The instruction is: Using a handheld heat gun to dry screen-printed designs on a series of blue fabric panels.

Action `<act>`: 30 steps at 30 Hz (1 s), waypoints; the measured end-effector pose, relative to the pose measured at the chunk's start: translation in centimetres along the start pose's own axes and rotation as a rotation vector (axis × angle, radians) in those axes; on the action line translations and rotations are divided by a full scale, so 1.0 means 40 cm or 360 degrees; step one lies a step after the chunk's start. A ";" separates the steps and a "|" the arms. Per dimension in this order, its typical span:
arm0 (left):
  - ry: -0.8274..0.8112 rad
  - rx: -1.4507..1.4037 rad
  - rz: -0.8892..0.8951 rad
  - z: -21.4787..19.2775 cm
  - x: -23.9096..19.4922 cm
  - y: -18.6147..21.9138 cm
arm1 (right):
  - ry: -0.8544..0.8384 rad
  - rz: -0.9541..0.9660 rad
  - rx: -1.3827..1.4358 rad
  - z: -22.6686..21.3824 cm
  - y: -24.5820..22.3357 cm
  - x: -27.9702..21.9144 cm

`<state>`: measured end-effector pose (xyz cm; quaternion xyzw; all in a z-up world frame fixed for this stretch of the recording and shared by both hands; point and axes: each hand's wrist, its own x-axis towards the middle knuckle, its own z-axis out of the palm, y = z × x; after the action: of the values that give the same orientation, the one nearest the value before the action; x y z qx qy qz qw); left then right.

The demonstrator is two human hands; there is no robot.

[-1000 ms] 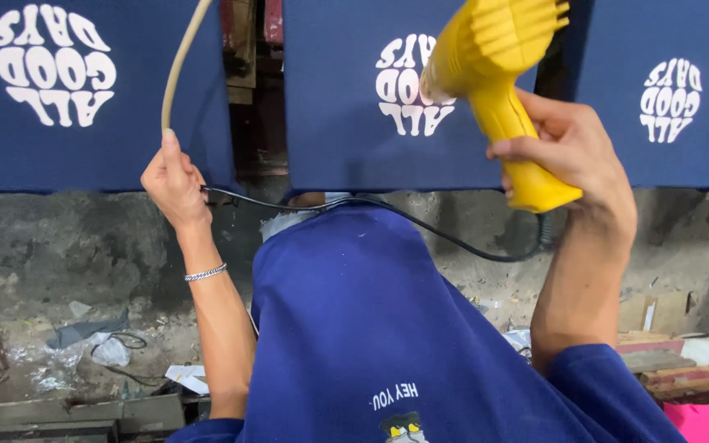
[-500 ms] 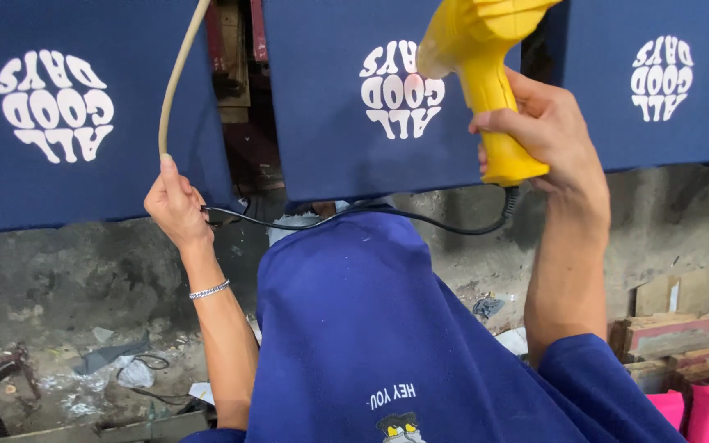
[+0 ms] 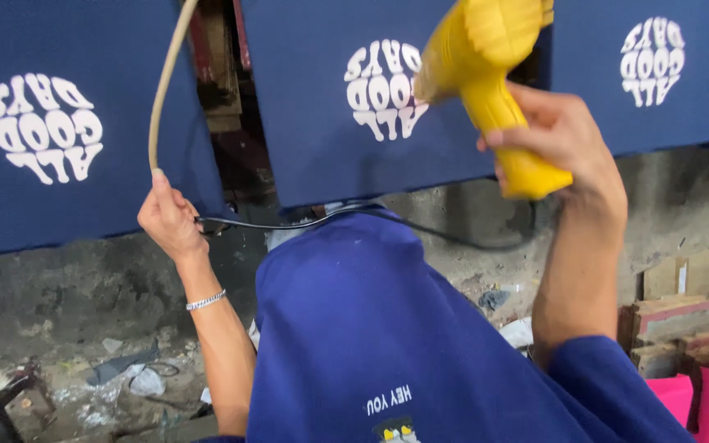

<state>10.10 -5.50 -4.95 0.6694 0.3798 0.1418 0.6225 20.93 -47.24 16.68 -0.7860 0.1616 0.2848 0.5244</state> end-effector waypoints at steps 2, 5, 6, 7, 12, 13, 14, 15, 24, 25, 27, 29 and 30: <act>0.0046 0.0023 -0.0096 0.011 -0.002 0.024 | -0.0068 -0.0267 0.0107 0.011 -0.001 0.032; 0.0036 0.0046 -0.0095 0.007 -0.007 0.025 | 0.0075 -0.0143 -0.0002 0.006 -0.018 -0.003; 0.0042 0.0041 -0.0094 0.008 -0.005 0.022 | 0.0072 -0.0150 -0.0007 -0.007 -0.009 -0.008; 0.0040 0.0036 -0.0086 0.008 -0.003 0.018 | 0.0045 -0.0106 0.0021 -0.019 -0.001 -0.012; 0.0032 0.0039 -0.0092 0.005 -0.005 0.017 | -0.0018 -0.0195 0.0077 -0.017 0.003 0.015; 0.0039 0.0040 -0.0102 0.003 -0.007 0.022 | 0.0001 -0.0196 0.0011 -0.018 0.000 0.006; 0.0053 0.0023 -0.0106 0.011 -0.005 0.028 | 0.0021 -0.0212 -0.0066 -0.023 -0.012 0.003; 0.0052 0.0014 -0.0103 0.013 -0.004 0.028 | 0.0025 -0.0219 -0.0071 -0.030 -0.008 -0.001; 0.0134 -0.0010 -0.0175 0.009 -0.003 0.018 | -0.0200 -0.0428 -0.0022 -0.011 -0.043 0.089; 0.0159 0.0001 -0.0195 0.008 -0.008 0.025 | -0.0153 -0.0381 -0.0171 -0.020 -0.046 0.074; 0.0195 -0.0019 -0.0206 0.030 -0.001 0.030 | -0.0103 -0.0360 -0.0341 -0.046 -0.058 0.062; 0.0235 -0.0028 -0.0175 0.024 -0.005 0.023 | -0.0118 -0.0097 -0.0172 -0.058 -0.050 0.054; 0.0237 -0.0027 -0.0173 0.020 -0.002 0.015 | -0.0120 -0.0099 -0.0171 -0.046 -0.056 0.071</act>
<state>10.78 -6.07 -4.49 0.6300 0.4596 0.1604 0.6051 24.92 -47.93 17.08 -0.8063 0.1017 0.3061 0.4959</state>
